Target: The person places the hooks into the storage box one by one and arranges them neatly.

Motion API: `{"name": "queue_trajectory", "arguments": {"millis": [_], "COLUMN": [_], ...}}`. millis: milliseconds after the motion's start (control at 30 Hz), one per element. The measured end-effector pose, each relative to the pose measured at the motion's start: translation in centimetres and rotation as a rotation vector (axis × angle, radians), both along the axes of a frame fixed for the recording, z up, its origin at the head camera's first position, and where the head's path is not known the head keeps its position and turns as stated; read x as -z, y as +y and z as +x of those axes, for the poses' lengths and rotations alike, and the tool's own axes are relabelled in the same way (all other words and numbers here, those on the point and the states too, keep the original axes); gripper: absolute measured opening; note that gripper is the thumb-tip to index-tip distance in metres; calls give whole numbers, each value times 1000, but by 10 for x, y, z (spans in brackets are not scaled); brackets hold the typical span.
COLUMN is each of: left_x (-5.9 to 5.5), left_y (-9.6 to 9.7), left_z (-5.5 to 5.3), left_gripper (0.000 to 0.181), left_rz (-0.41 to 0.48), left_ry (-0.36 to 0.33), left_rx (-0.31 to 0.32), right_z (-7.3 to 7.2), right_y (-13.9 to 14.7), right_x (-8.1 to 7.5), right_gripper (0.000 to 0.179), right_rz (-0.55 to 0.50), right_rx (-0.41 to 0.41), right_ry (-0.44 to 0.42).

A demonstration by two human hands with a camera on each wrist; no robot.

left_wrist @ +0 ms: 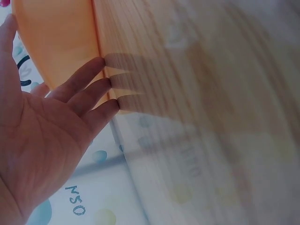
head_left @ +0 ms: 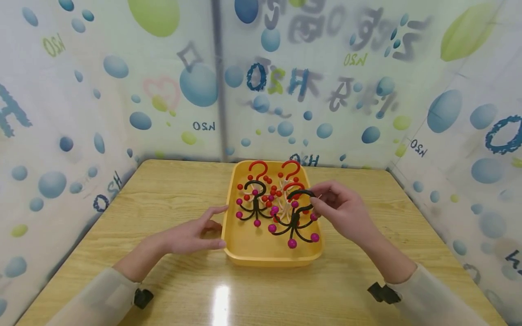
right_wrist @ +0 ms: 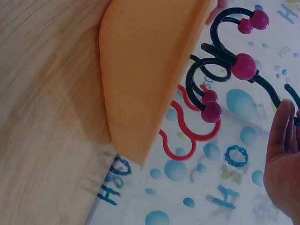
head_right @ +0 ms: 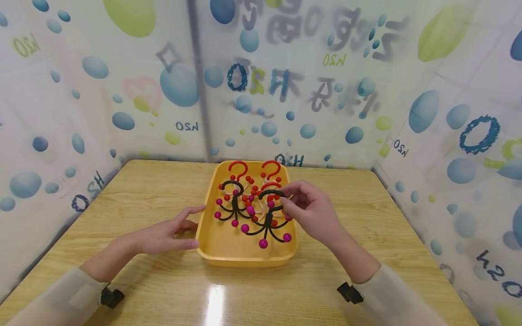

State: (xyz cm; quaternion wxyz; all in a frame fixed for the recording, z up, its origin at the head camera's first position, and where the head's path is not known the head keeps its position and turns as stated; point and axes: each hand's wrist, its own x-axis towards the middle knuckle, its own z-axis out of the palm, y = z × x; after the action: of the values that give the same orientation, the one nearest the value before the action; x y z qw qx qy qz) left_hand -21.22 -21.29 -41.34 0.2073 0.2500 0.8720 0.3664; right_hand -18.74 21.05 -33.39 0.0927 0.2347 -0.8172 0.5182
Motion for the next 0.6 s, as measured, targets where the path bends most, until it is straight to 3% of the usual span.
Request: {"name": "queue_trajectory", "arguments": {"millis": [600], "left_x": [-2], "left_y": [1], "left_z": [1], "left_gripper": [97], "left_rz": [-11], "left_ry": [-5], "left_rx": [-8], "right_z": [-26], "right_y": [-31], "right_x": [34], "right_gripper": [17], "right_rz": [81], "right_rx": [-32], "right_ry": [-170]}}
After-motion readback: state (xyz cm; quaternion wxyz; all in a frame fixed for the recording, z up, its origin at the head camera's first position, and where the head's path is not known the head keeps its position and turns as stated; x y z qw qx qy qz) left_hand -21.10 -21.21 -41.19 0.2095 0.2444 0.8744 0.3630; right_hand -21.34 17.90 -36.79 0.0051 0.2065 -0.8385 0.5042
